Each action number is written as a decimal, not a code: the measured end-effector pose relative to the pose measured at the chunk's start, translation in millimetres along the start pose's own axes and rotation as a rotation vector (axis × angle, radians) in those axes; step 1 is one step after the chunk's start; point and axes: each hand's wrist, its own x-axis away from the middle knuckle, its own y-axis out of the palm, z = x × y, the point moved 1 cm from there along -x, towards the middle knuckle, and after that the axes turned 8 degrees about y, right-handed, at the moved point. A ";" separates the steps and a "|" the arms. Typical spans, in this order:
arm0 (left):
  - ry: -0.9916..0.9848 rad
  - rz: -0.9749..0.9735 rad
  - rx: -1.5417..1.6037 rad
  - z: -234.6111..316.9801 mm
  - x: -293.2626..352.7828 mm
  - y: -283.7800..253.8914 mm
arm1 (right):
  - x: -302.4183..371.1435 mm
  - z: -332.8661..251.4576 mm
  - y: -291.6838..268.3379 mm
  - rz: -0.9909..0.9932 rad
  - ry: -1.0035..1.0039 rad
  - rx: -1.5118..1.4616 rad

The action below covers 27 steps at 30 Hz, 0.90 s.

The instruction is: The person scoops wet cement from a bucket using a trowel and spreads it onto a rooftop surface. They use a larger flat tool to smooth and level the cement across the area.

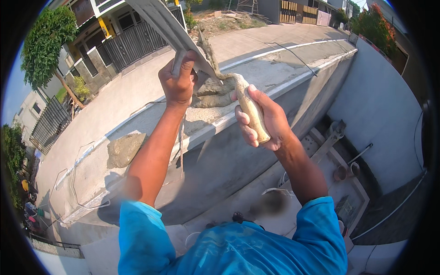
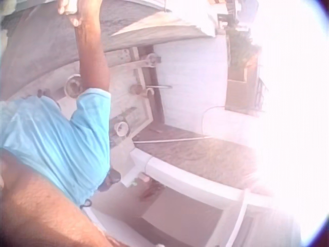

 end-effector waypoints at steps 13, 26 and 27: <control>-0.045 0.041 0.005 -14.4 -18.0 -15.6 | 26.6 1.7 -4.2 0.332 -0.574 0.579; 0.057 0.122 -0.032 -9.9 -33.5 10.8 | 42.4 82.5 7.1 0.689 -0.747 1.300; 0.036 0.095 0.013 -9.6 -36.6 3.2 | 53.6 81.6 -0.5 0.642 -0.733 1.256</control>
